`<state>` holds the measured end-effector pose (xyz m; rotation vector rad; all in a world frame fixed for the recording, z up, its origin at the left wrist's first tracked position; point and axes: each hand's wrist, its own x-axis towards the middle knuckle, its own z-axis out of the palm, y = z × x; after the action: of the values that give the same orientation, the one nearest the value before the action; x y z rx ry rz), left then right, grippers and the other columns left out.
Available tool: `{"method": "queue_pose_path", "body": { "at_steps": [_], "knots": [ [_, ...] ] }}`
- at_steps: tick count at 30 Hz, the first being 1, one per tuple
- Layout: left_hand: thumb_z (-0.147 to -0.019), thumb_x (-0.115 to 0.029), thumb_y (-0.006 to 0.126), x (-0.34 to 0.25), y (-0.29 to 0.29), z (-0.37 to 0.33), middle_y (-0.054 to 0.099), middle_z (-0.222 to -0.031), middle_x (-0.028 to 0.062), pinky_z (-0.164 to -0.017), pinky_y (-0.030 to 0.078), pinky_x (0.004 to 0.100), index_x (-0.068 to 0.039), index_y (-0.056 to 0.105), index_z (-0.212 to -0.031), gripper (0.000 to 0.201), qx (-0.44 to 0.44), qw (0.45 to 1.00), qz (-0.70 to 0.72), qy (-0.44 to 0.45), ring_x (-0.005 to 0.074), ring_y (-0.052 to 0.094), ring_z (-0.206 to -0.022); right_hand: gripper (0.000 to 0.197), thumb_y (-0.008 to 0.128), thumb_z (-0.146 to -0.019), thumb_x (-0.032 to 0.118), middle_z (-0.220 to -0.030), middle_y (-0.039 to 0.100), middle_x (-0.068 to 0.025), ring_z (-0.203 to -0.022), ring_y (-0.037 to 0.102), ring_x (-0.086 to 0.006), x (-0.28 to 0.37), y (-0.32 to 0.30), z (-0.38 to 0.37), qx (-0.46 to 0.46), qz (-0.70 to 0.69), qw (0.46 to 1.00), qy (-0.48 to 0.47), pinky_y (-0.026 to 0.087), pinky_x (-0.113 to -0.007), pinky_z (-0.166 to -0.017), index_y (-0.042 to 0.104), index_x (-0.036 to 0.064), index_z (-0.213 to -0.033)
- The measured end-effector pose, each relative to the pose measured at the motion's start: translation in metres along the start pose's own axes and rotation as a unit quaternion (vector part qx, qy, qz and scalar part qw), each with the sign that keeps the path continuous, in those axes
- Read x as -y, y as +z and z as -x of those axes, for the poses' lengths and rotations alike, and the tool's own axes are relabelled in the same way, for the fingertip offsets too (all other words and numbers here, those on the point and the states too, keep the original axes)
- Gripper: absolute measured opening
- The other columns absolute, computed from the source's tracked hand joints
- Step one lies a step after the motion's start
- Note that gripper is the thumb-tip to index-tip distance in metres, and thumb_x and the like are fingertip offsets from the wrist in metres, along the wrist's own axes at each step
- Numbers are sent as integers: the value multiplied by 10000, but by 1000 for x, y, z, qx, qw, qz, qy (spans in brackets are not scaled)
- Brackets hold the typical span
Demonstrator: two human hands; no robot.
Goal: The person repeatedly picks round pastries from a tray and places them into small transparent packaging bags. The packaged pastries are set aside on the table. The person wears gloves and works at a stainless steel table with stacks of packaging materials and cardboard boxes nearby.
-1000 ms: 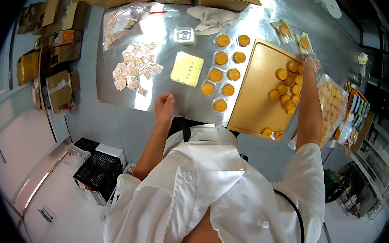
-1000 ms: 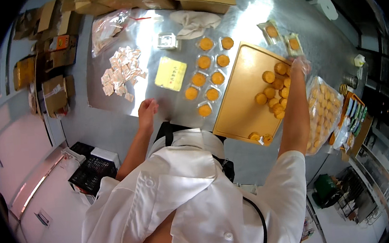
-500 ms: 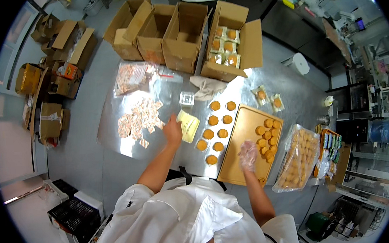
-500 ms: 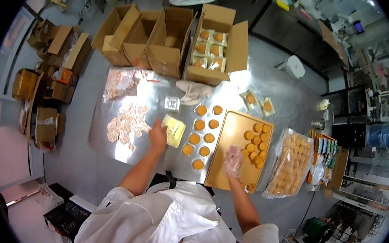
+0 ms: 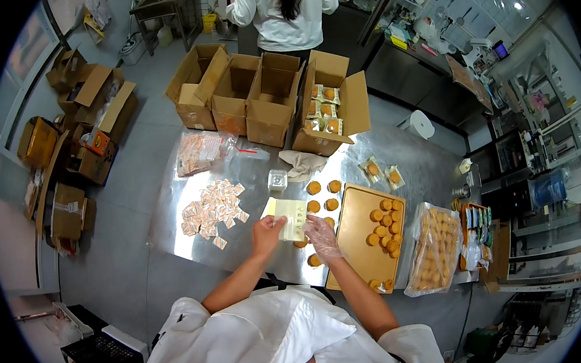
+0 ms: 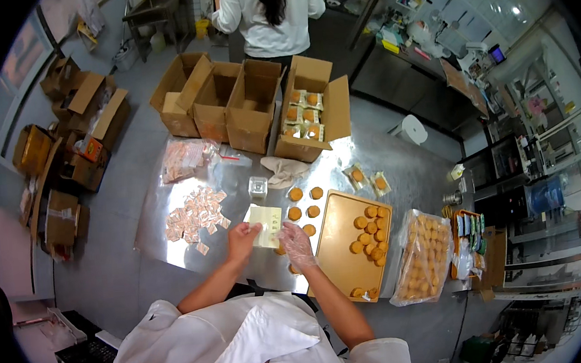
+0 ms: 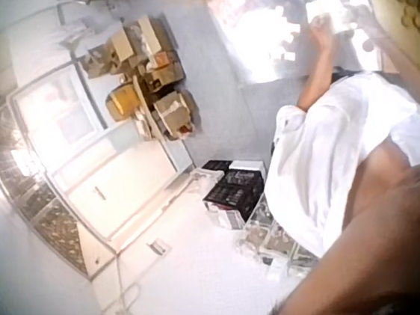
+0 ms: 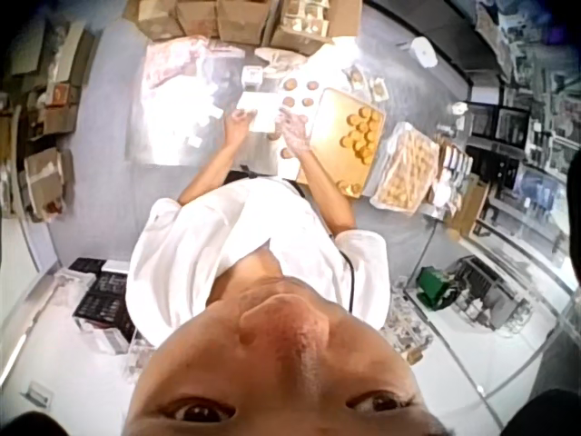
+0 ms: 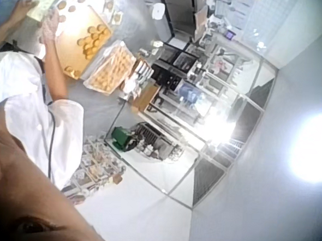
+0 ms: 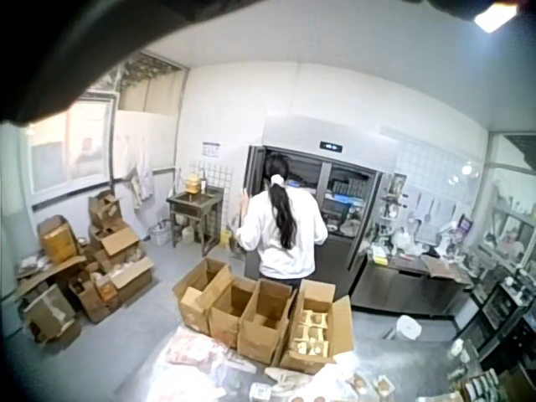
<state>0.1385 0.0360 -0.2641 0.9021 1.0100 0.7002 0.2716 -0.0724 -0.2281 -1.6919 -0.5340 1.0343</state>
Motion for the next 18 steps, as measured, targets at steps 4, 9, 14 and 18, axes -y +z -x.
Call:
{"method": "queue_pose_path", "body": {
  "at_steps": [4,9,14,18],
  "knots": [
    [-854,-120,747,-15,-12,23,713,-892,81,-633,504,232,40,666,-969,213,24,1000,10,-16,88,649,-727,274,696,-865,210,-817,674,-60,-728,616,-136,7,11,-12,54,-14,998,-7,503,-294,-709,678,-4,-1035],
    [-838,-107,758,-63,-26,38,709,-965,69,-723,536,278,15,676,-1036,247,85,996,12,-30,117,667,-821,269,679,-870,220,-780,659,-108,-718,621,-164,54,12,-10,124,215,965,-84,503,-324,-685,676,-30,-971],
    [-841,-151,769,-71,-35,23,701,-954,49,-695,521,276,19,676,-1035,274,-46,993,96,46,103,648,-783,201,624,-934,188,-815,671,-91,-757,631,-160,66,41,9,-94,139,971,-170,510,-308,-736,660,5,-1010],
    [-859,-207,764,-100,-20,37,686,-950,39,-692,489,262,22,671,-1028,299,-81,988,117,55,94,621,-800,131,615,-905,57,-838,658,-63,-712,597,-126,91,49,59,-39,91,962,-253,491,-263,-656,662,-12,-1006]
  ]
}}
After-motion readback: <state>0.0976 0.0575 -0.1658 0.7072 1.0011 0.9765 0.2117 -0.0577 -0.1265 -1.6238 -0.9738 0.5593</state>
